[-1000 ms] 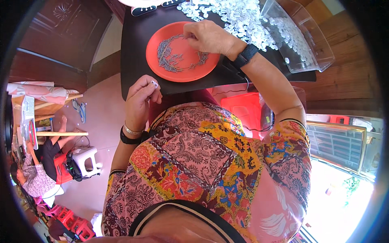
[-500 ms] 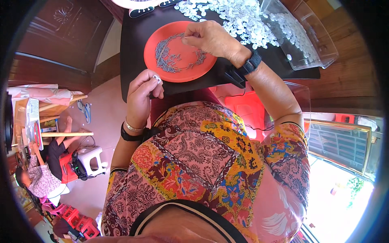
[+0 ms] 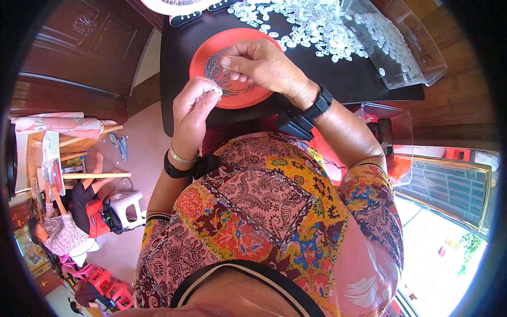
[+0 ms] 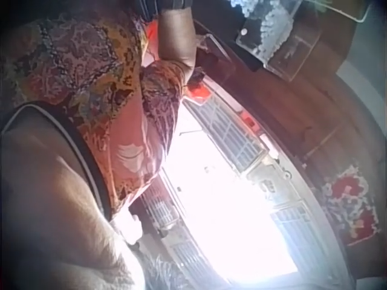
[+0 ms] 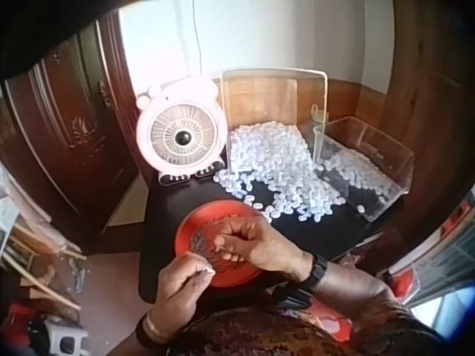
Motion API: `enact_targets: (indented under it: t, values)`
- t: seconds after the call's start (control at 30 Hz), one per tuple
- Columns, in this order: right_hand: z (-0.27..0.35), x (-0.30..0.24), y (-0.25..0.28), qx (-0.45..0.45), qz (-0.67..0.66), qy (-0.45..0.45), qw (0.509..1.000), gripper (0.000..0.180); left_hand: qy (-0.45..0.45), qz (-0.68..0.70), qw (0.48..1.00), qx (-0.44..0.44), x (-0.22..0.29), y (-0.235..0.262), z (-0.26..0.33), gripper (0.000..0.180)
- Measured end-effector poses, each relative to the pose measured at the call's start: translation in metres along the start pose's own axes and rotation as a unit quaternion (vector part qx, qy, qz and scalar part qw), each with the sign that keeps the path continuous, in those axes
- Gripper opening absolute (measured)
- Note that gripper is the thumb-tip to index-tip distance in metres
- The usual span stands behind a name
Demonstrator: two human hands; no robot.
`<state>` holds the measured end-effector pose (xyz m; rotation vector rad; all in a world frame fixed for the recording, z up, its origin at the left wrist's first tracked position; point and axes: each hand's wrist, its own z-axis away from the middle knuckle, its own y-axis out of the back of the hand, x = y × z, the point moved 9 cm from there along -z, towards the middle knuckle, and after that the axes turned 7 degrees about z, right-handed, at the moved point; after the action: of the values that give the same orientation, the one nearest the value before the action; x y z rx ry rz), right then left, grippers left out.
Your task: Assembling small metal rings into white plastic components at a workbench.
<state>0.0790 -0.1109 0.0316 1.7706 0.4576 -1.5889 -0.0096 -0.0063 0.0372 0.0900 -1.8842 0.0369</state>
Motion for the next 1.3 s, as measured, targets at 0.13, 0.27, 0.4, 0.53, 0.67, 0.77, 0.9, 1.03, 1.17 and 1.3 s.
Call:
enact_targets:
  t: [0.13,0.27,0.4,0.53,0.67,0.77,0.9,1.03,1.17,1.3]
  values:
    - [0.000,0.000,-0.008,-0.007,-0.037,0.023,0.999,0.020,-0.127,-0.140,0.982,-0.013,0.023,-0.010,-0.008,0.008]
    - [0.004,-0.006,-0.011,-0.001,0.008,0.067,0.998,0.020,-0.141,-0.172,0.975,-0.025,0.021,-0.016,-0.015,0.008]
    - [0.006,-0.002,-0.012,-0.049,-0.010,0.033,0.998,0.021,-0.116,-0.112,0.985,-0.068,0.019,-0.020,-0.017,0.010]
    - [0.009,-0.004,-0.015,-0.047,0.008,0.044,0.998,0.023,-0.089,-0.067,0.990,-0.080,0.011,-0.018,-0.018,0.014]
    - [0.011,-0.008,-0.020,-0.036,-0.074,0.079,0.993,0.020,0.028,0.062,0.997,-0.045,-0.013,-0.010,-0.021,0.017]
    - [0.009,-0.001,-0.019,-0.031,-0.044,0.072,0.996,0.017,0.058,0.139,0.988,-0.029,-0.020,-0.005,-0.022,0.018]
    - [0.008,-0.003,-0.010,-0.003,-0.016,0.110,0.994,0.013,0.085,0.200,0.976,-0.031,-0.024,-0.005,-0.022,0.017]
    - [0.008,-0.006,0.002,0.039,0.024,0.124,0.991,0.013,0.050,0.111,0.993,-0.001,-0.026,0.001,-0.025,0.015]
    - [0.014,-0.011,0.012,0.069,0.078,0.107,0.989,0.012,0.003,-0.009,1.000,0.006,-0.026,0.008,-0.027,0.013]
    - [0.018,-0.018,0.008,0.053,0.067,0.129,0.988,0.012,0.059,0.025,0.998,0.001,-0.022,0.002,-0.020,0.016]
